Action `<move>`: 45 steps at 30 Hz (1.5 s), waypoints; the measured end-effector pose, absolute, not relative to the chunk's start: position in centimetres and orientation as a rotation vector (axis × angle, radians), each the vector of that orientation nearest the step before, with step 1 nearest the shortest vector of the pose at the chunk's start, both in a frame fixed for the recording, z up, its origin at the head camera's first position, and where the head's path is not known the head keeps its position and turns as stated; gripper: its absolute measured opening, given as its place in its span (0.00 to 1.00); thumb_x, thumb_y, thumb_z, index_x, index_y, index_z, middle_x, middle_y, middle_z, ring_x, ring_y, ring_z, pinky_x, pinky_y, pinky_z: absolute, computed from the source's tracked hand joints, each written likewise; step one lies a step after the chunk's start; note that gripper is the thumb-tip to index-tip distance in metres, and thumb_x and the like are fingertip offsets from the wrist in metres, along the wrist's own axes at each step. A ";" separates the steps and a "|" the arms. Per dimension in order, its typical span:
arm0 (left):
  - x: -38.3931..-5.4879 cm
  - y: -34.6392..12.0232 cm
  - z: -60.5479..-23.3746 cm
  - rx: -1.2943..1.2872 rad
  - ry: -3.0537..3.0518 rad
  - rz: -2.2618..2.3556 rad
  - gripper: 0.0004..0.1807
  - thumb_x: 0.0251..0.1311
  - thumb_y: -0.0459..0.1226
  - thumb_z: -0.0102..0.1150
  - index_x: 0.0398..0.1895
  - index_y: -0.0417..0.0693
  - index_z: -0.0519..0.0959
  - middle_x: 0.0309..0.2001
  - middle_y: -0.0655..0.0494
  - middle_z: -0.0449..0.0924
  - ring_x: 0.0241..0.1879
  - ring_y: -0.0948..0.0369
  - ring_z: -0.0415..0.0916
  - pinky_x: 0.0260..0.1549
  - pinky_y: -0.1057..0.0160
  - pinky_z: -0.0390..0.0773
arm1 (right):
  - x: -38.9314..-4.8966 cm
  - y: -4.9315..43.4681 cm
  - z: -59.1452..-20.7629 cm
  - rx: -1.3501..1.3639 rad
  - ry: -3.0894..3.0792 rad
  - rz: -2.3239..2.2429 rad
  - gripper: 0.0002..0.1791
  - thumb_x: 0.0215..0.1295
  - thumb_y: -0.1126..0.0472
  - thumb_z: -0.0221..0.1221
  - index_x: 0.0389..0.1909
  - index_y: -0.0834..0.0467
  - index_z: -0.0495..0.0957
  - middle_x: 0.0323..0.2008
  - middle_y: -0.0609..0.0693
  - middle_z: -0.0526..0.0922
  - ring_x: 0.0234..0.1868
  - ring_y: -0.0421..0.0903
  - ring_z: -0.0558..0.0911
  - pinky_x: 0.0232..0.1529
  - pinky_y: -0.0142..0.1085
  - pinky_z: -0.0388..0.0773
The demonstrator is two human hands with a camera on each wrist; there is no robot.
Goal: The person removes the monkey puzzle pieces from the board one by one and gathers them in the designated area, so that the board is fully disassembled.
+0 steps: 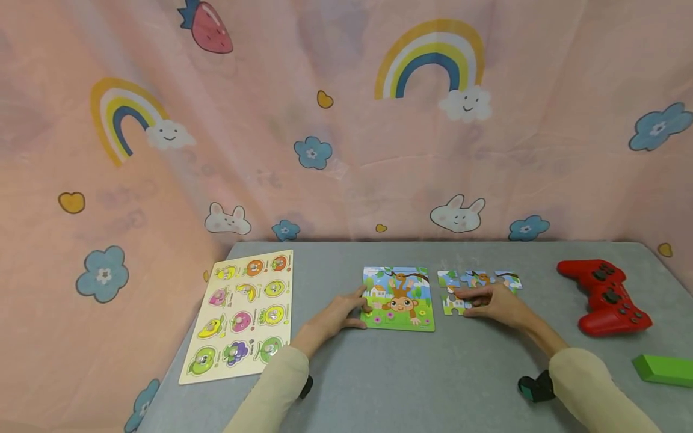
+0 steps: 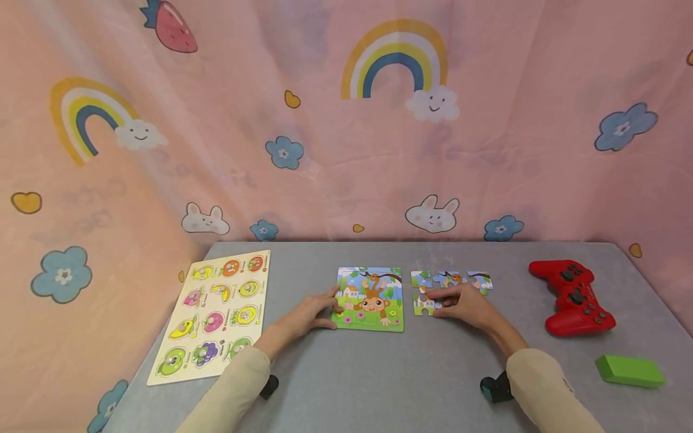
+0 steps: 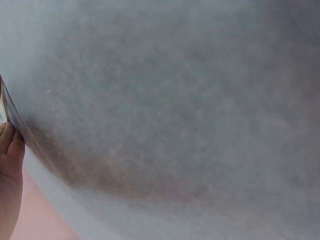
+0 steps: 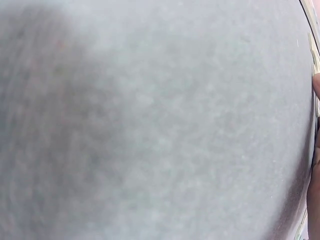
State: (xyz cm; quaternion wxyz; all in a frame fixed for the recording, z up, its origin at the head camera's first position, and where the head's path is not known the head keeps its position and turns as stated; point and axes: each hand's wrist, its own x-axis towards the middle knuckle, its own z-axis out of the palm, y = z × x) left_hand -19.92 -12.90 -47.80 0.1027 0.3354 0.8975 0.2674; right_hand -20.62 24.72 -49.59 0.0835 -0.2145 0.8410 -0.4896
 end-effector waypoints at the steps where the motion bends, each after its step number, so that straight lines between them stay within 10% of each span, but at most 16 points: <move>1: -19.9 -12.9 -47.8 0.987 2.647 0.793 0.14 0.55 0.36 0.65 0.44 0.43 0.79 0.70 0.37 0.56 0.67 0.48 0.60 0.63 0.55 0.65 | -20.6 24.7 -49.6 -0.637 2.520 -1.453 0.21 0.54 0.63 0.69 0.49 0.67 0.82 0.52 0.65 0.79 0.44 0.36 0.81 0.35 0.28 0.79; 15: -19.9 -12.9 -48.0 0.954 2.645 0.783 0.13 0.56 0.37 0.65 0.43 0.43 0.79 0.70 0.38 0.55 0.67 0.48 0.60 0.63 0.55 0.66 | -20.5 24.3 -49.6 -0.683 2.645 -1.331 0.21 0.52 0.59 0.71 0.46 0.64 0.83 0.50 0.60 0.82 0.51 0.54 0.79 0.40 0.30 0.79; 33: -19.9 -13.0 -48.0 0.949 2.625 0.816 0.13 0.56 0.37 0.65 0.43 0.43 0.79 0.71 0.38 0.54 0.68 0.48 0.58 0.64 0.54 0.64 | -19.1 24.2 -49.1 -0.456 2.391 -1.808 0.26 0.61 0.70 0.62 0.57 0.77 0.69 0.54 0.74 0.74 0.45 0.32 0.81 0.43 0.23 0.78; 45: -19.8 -12.9 -47.7 0.926 2.629 0.803 0.13 0.56 0.37 0.64 0.45 0.44 0.79 0.71 0.39 0.54 0.68 0.49 0.59 0.64 0.55 0.64 | -18.5 21.4 -47.7 -0.298 2.217 -1.887 0.30 0.60 0.67 0.64 0.61 0.74 0.67 0.55 0.71 0.75 0.49 0.39 0.82 0.44 0.27 0.79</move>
